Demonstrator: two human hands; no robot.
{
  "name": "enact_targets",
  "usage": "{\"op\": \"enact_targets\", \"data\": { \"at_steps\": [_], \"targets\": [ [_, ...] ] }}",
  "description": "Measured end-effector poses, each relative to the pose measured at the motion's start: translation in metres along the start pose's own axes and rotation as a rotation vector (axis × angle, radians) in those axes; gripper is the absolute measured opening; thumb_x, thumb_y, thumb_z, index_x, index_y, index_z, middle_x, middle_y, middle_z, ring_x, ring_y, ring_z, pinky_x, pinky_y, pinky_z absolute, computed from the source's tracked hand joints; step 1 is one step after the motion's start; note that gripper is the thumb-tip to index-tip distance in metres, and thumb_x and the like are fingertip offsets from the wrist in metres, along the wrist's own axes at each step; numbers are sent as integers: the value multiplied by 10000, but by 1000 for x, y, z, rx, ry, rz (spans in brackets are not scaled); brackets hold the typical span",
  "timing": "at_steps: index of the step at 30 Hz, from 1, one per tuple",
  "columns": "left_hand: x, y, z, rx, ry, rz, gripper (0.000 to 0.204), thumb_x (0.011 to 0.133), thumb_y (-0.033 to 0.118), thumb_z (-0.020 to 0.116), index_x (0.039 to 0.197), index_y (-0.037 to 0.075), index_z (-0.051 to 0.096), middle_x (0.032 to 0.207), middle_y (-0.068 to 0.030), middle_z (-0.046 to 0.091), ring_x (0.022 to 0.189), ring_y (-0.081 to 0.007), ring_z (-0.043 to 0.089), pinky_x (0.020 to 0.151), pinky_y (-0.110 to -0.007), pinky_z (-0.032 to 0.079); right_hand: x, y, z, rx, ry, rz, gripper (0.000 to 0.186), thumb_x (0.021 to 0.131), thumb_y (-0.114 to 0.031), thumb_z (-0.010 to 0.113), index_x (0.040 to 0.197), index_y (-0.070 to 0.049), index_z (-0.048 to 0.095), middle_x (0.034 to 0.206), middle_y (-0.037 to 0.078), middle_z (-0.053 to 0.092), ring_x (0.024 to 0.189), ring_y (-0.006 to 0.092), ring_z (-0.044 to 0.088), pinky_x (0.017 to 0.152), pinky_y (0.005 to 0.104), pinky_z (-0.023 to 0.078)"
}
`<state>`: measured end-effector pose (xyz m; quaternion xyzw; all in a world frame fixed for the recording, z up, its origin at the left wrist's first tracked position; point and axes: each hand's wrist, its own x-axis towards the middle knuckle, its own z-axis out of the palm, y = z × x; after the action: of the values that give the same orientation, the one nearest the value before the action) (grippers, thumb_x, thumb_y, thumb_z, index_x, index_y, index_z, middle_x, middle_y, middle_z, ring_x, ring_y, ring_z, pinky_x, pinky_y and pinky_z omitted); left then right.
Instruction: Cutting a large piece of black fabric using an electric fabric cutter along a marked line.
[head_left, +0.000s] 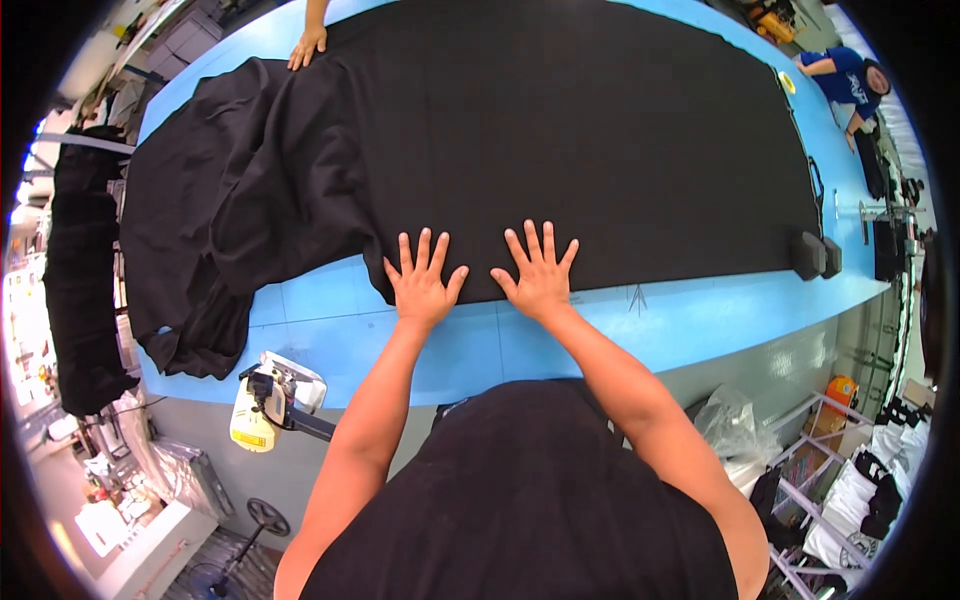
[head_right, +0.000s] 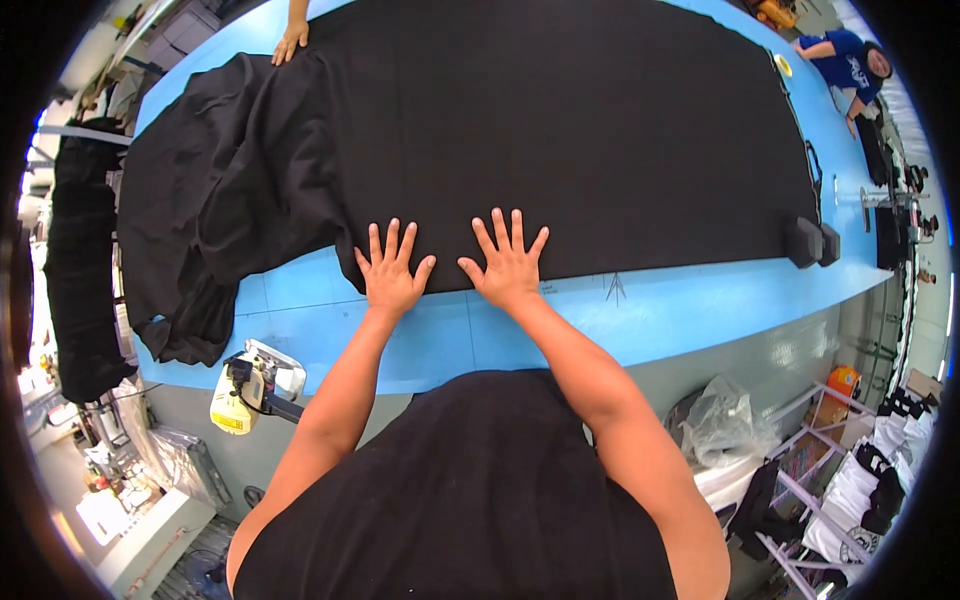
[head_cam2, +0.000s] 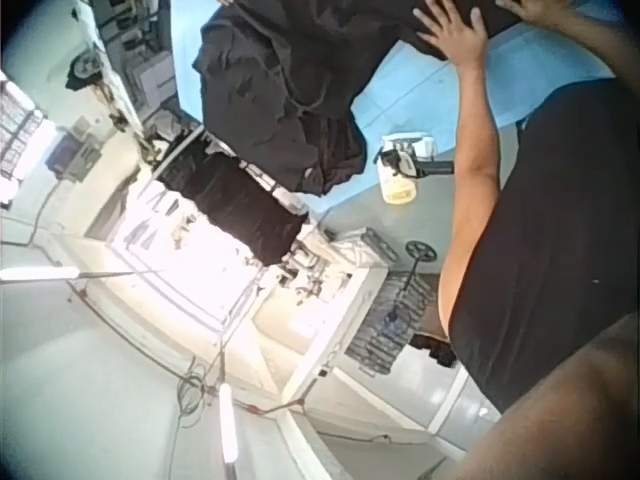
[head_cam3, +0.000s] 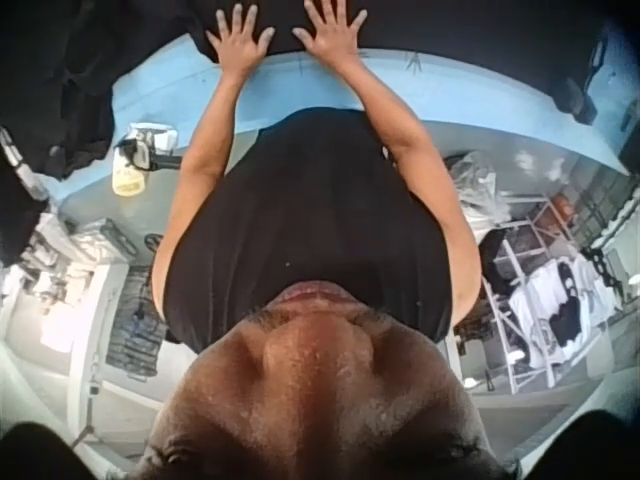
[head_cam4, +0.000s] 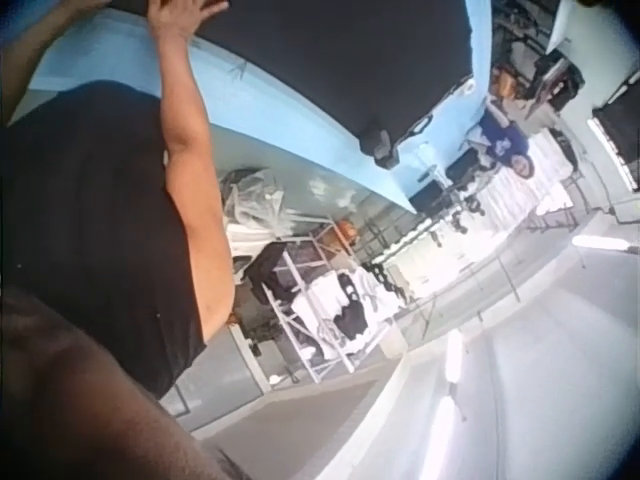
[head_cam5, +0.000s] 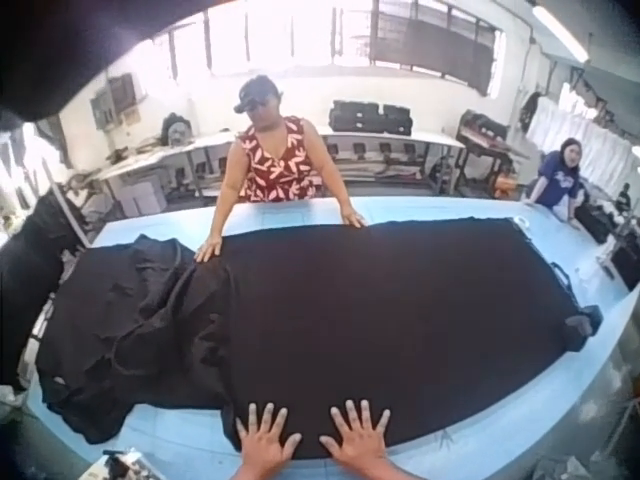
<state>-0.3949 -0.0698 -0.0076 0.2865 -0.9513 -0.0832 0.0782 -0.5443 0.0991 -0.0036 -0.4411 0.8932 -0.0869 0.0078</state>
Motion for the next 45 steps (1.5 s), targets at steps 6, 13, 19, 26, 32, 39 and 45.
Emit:
{"op": "enact_targets", "data": {
  "at_steps": [6,13,19,26,32,39,45],
  "targets": [
    [-2,-2,-10,2,-30,-54,674,931,609,532,1512,286,421,1614,-15,305,1523,-347,147,1089,-760,187,2,-9,-5,-11,-101,13,737,966,-671,389,1577,-274,284,1661,73,176,1534,362,79,1121,748,21],
    [11,-7,-60,-466,477,-82,212,924,189,624,1038,10,620,1009,-186,643,947,-396,608,838,-471,488,1,2,-8,-28,-179,70,751,978,-693,304,1596,-273,223,1673,75,124,1544,339,20,1132,733,-37],
    [58,-160,-124,0,-273,-316,194,796,117,614,948,54,716,1003,-218,710,985,-405,673,854,-490,549,6,-10,-15,-28,-179,63,737,987,-676,317,1595,-269,225,1671,67,138,1542,344,41,1135,734,-12],
    [72,-220,-106,454,-926,408,467,830,359,744,1179,70,631,996,-160,724,952,-350,703,834,-467,562,0,-5,-5,-54,-147,94,727,969,-674,386,1587,-321,240,1676,33,125,1543,325,59,1144,723,-9],
    [86,-254,-79,361,-556,584,233,903,213,607,1081,62,621,970,-130,688,852,-315,702,724,-443,557,8,-17,-11,-13,-163,105,705,967,-634,451,1568,-300,297,1666,58,156,1542,322,71,1146,715,-15],
    [50,-290,-110,403,-734,809,176,812,137,621,963,83,693,970,-101,669,897,-280,687,763,-404,549,36,-92,0,36,-44,149,743,940,-687,458,1551,-279,349,1650,90,208,1532,352,118,1123,746,21],
    [5,-340,-126,416,-772,627,183,752,142,697,928,107,731,963,-94,688,897,-262,704,765,-393,557,39,-103,15,-57,-94,105,773,933,-708,442,1582,-333,252,1676,38,124,1539,349,69,1116,758,13]
  ]
}}
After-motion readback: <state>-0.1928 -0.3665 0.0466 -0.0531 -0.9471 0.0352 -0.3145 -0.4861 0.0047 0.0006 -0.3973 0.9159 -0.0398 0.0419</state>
